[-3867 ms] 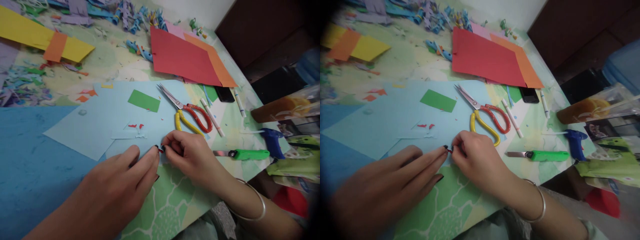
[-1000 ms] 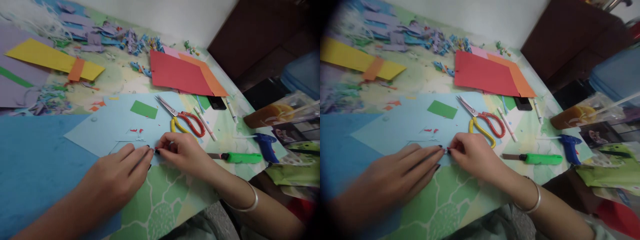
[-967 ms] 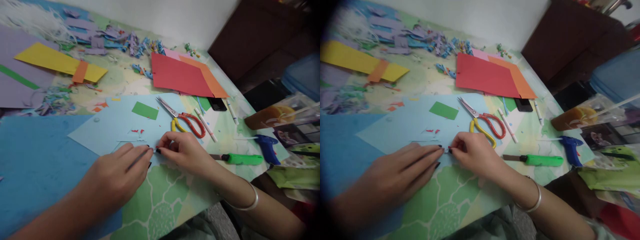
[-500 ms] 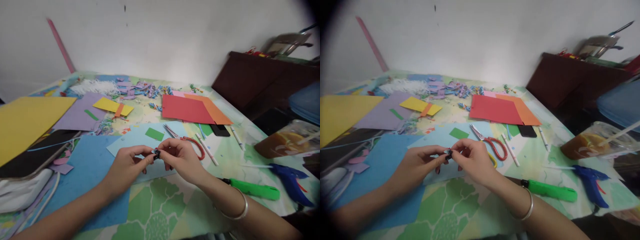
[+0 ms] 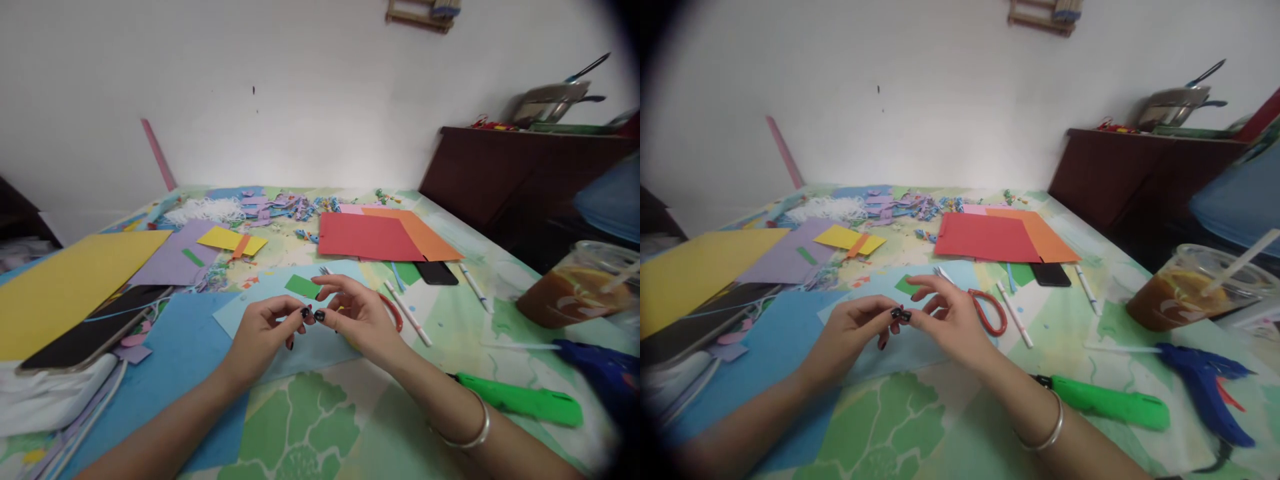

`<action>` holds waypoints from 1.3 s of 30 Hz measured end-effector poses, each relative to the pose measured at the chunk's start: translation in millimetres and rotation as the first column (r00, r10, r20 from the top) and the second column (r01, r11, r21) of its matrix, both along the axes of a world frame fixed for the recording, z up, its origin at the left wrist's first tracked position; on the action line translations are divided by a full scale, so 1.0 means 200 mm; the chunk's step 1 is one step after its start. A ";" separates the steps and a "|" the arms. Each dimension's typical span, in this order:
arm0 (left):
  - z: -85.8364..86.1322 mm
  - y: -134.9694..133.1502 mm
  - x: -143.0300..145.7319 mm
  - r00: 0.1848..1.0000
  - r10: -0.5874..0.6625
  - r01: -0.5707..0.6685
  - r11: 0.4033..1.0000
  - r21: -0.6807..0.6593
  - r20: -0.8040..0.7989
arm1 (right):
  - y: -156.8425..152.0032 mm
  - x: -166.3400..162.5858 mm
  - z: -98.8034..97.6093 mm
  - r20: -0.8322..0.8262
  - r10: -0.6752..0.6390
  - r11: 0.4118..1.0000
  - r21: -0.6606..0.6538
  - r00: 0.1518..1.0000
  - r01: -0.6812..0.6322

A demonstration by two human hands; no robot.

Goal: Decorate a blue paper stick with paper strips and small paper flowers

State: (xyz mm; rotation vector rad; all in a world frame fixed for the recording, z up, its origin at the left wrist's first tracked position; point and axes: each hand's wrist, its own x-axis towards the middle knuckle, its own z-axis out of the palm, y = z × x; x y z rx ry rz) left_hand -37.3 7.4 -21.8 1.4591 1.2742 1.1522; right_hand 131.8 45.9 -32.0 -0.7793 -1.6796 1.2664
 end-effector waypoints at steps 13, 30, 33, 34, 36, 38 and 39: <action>-0.09 -0.02 -0.01 0.993 -0.095 0.092 0.995 -0.046 -0.068 | -0.02 -0.03 -0.01 -0.111 0.055 0.995 -0.072 0.992 -0.063; -0.08 -0.02 -0.05 0.994 -0.095 0.100 0.991 -0.086 0.055 | -0.03 -0.01 0.00 -0.001 0.087 0.975 -0.204 0.996 -0.085; -0.09 -0.02 -0.06 0.990 -0.118 0.124 0.989 -0.081 0.075 | -0.02 -0.01 0.00 -0.012 0.114 0.961 -0.251 0.993 -0.114; -0.09 -0.02 -0.07 0.988 -0.131 0.138 0.987 -0.081 0.078 | -0.02 -0.01 0.00 -0.009 0.123 0.956 -0.267 0.992 -0.121; -0.09 -0.02 -0.08 0.985 -0.150 0.157 0.984 -0.086 0.081 | -0.01 0.00 0.00 0.000 0.134 0.946 -0.298 0.991 -0.128; -0.09 -0.01 -0.08 0.986 -0.147 0.154 0.984 -0.087 0.078 | -0.01 0.00 0.01 0.002 0.136 0.941 -0.313 0.991 -0.129; -0.09 -0.01 -0.08 0.987 -0.139 0.145 0.986 -0.085 0.077 | -0.01 -0.01 0.01 0.000 0.138 0.941 -0.313 0.990 -0.131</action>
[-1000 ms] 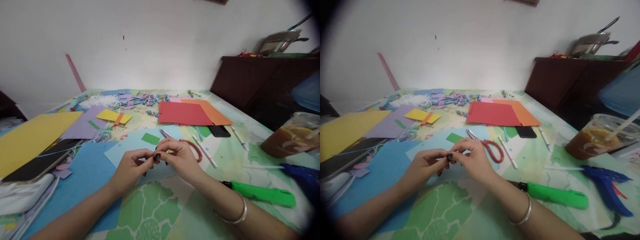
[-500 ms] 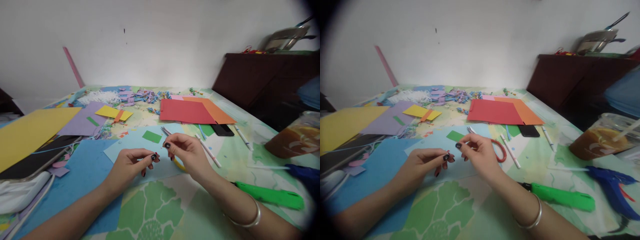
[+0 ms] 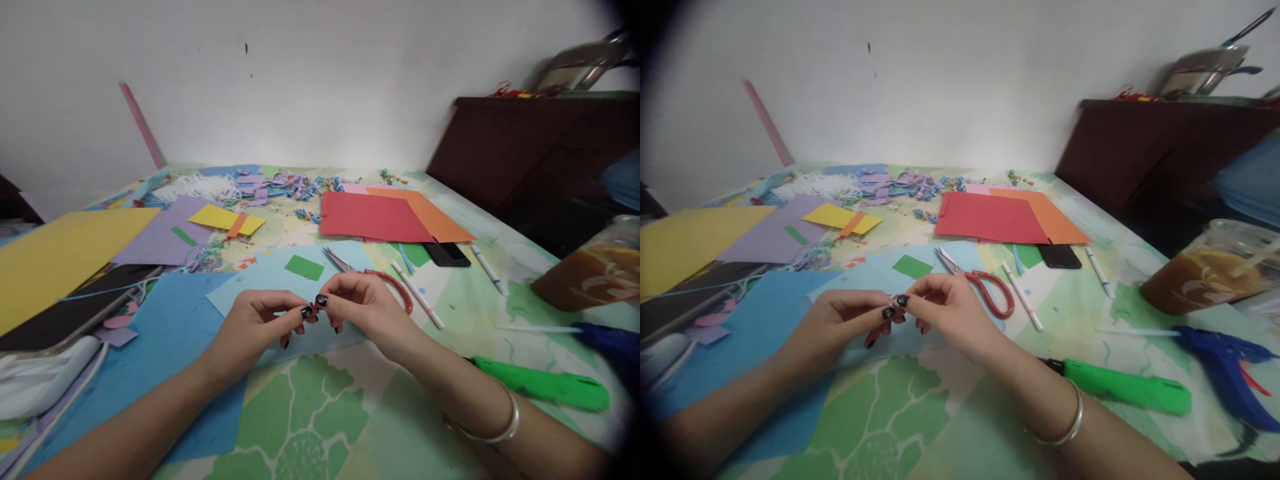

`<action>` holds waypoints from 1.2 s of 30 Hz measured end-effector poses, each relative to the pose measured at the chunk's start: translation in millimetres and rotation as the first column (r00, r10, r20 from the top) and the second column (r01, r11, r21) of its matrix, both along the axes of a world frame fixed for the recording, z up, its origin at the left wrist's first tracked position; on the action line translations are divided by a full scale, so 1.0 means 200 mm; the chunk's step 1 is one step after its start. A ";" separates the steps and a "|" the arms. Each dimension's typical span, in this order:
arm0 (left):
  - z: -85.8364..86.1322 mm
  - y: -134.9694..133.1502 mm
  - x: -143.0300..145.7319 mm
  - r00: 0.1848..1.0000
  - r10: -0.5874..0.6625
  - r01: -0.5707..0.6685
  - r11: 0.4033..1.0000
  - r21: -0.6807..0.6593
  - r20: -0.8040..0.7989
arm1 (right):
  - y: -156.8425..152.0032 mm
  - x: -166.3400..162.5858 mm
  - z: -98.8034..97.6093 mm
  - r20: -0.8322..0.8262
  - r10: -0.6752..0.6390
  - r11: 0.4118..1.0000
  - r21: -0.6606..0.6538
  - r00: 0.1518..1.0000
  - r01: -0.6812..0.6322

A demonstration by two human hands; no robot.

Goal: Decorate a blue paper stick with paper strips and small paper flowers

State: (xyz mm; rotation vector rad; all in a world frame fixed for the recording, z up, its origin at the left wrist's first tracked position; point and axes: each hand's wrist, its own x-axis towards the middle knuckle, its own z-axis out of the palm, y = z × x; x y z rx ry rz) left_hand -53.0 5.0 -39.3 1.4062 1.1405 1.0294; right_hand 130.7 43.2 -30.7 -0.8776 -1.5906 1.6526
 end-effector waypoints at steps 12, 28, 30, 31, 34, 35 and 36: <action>0.00 0.00 0.01 0.999 0.017 -0.017 1.000 -0.012 -0.038 | -0.02 -0.02 0.00 0.055 -0.024 1.000 0.003 0.998 0.024; 0.02 -0.01 0.02 0.996 0.039 -0.037 0.999 0.030 -0.079 | -0.02 -0.02 -0.02 0.036 -0.019 0.999 -0.027 0.999 0.020; 0.01 -0.01 0.01 0.999 0.018 -0.017 1.000 0.011 -0.050 | -0.01 -0.01 -0.03 -0.019 -0.002 0.998 -0.061 1.000 0.001; 0.01 -0.01 0.01 0.999 0.007 -0.007 1.000 -0.001 -0.035 | -0.01 -0.01 -0.03 -0.049 0.008 0.997 -0.075 0.999 -0.012; -0.01 0.00 0.00 1.000 -0.022 0.023 0.999 -0.040 0.019 | 0.00 0.00 -0.04 -0.119 0.036 0.991 -0.122 0.992 -0.050; -0.01 0.00 0.00 0.999 -0.030 0.032 0.998 -0.050 0.034 | 0.00 0.00 -0.04 -0.131 0.041 0.989 -0.136 0.991 -0.059; -0.01 0.00 0.00 0.998 -0.034 0.037 0.998 -0.057 0.044 | 0.00 0.00 -0.05 -0.136 0.042 0.988 -0.143 0.990 -0.062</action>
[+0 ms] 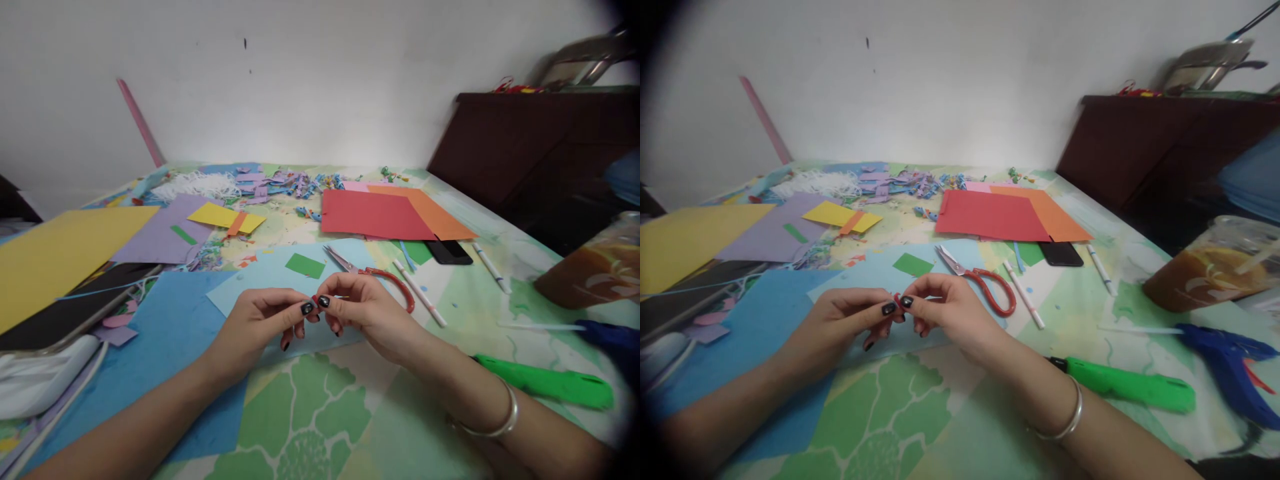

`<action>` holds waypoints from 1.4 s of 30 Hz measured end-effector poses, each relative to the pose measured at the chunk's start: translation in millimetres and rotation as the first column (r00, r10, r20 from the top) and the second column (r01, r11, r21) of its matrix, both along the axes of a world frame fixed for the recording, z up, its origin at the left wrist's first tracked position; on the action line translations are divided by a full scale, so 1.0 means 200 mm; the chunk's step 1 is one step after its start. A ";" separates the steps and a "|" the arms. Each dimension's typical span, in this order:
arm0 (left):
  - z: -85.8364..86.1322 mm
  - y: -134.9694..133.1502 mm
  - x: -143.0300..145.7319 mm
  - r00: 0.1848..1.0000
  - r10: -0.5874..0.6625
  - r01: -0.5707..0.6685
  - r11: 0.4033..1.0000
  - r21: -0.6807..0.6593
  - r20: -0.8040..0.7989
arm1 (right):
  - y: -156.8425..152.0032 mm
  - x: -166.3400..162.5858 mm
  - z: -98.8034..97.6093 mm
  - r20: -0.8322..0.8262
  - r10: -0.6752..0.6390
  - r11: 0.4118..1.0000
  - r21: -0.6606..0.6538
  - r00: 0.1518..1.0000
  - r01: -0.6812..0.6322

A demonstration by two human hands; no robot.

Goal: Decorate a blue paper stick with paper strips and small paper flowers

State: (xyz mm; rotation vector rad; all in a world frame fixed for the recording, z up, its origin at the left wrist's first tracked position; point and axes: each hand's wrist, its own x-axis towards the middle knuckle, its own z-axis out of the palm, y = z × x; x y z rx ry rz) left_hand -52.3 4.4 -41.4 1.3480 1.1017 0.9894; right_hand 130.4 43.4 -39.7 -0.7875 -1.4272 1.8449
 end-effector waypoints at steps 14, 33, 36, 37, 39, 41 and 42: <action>0.00 0.00 0.01 0.994 0.071 -0.069 0.997 0.018 -0.088 | -0.06 -0.03 -0.01 0.243 -0.226 0.906 0.409 0.943 0.112; 0.00 -0.01 0.01 0.991 0.087 -0.085 0.996 0.029 -0.099 | -0.08 -0.02 0.01 0.292 -0.361 0.682 0.731 0.886 0.037; 0.01 -0.01 0.02 0.988 0.093 -0.087 0.995 0.051 -0.125 | -0.09 -0.02 0.02 0.309 -0.369 0.649 0.760 0.876 0.005; 0.01 -0.01 0.02 0.987 0.092 -0.085 0.995 0.060 -0.134 | -0.08 -0.02 0.02 0.325 -0.367 0.658 0.753 0.872 -0.004; 0.02 -0.01 0.03 0.986 0.089 -0.079 0.994 0.076 -0.142 | -0.08 -0.02 0.02 0.363 -0.349 0.696 0.717 0.864 -0.020; 0.02 -0.01 0.03 0.987 0.080 -0.068 0.994 0.088 -0.142 | -0.07 -0.02 0.02 0.404 -0.292 0.770 0.637 0.867 -0.037; 0.01 -0.01 0.03 0.988 0.072 -0.060 0.994 0.092 -0.138 | -0.06 -0.02 0.02 0.414 -0.240 0.821 0.570 0.878 -0.045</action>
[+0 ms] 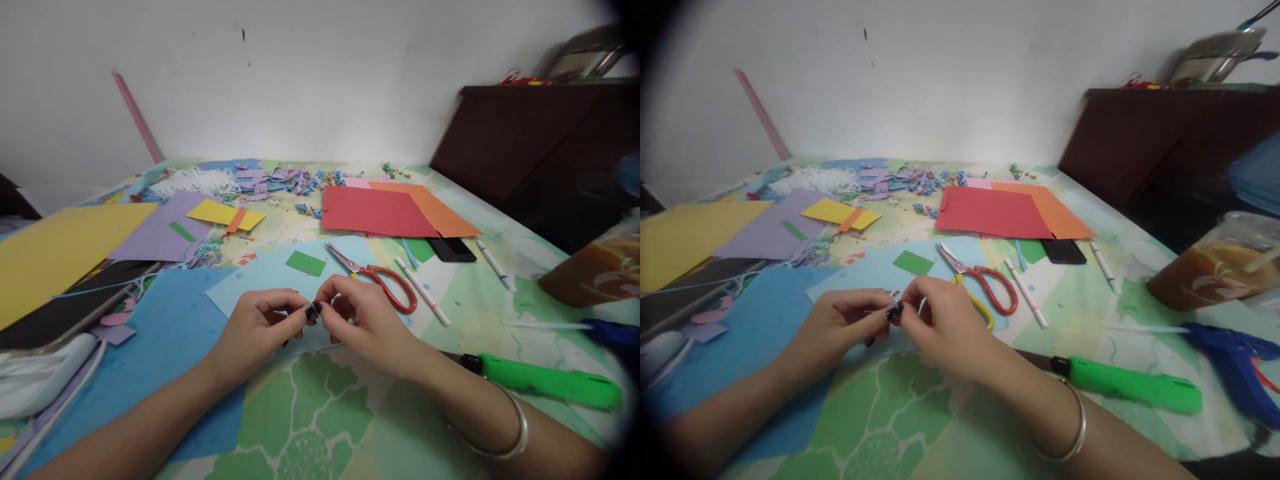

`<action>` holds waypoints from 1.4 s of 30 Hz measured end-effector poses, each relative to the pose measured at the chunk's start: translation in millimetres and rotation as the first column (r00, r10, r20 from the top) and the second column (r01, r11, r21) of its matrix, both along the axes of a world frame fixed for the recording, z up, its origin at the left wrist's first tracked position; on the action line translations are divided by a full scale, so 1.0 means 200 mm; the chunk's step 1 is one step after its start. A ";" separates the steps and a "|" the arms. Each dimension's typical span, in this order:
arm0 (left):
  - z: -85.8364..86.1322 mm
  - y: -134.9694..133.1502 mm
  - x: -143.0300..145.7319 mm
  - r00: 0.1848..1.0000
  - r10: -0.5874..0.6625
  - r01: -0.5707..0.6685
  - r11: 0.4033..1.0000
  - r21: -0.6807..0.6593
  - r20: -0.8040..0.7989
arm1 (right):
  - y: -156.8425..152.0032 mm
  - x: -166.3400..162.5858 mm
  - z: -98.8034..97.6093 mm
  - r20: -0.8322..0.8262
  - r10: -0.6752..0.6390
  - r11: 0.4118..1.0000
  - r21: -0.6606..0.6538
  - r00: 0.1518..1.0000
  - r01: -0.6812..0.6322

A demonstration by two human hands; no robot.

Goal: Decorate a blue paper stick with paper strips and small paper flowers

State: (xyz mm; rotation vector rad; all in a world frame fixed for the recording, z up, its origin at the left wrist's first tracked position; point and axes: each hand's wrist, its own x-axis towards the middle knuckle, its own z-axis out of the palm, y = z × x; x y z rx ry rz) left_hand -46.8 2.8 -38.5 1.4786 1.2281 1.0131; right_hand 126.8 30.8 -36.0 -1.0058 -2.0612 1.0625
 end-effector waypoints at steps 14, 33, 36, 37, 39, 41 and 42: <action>-0.05 0.00 -0.05 0.974 -0.063 0.065 0.998 -0.002 0.217 | 0.02 0.00 0.01 -0.337 0.004 0.862 -0.475 0.942 -0.174; -0.05 0.01 -0.05 0.977 -0.008 0.013 1.000 -0.021 0.213 | 0.01 0.00 0.00 -0.335 -0.014 0.916 -0.382 0.942 -0.122; -0.05 0.00 -0.05 0.978 0.001 0.003 1.000 -0.017 0.208 | 0.01 -0.01 0.00 -0.310 -0.012 0.917 -0.381 0.951 -0.113; -0.05 0.00 -0.05 0.978 0.004 -0.001 1.000 -0.016 0.209 | 0.01 -0.01 0.00 -0.303 -0.011 0.919 -0.379 0.953 -0.111; -0.06 0.00 -0.05 0.977 0.006 -0.002 1.000 -0.018 0.214 | 0.01 -0.01 0.00 -0.299 -0.009 0.921 -0.375 0.954 -0.109; -0.06 0.00 -0.05 0.976 0.005 0.000 1.000 -0.019 0.220 | 0.01 0.00 0.00 -0.298 -0.010 0.925 -0.365 0.955 -0.104; -0.06 0.00 -0.05 0.975 0.003 0.001 1.000 -0.021 0.220 | 0.01 0.00 0.00 -0.295 -0.012 0.927 -0.361 0.955 -0.100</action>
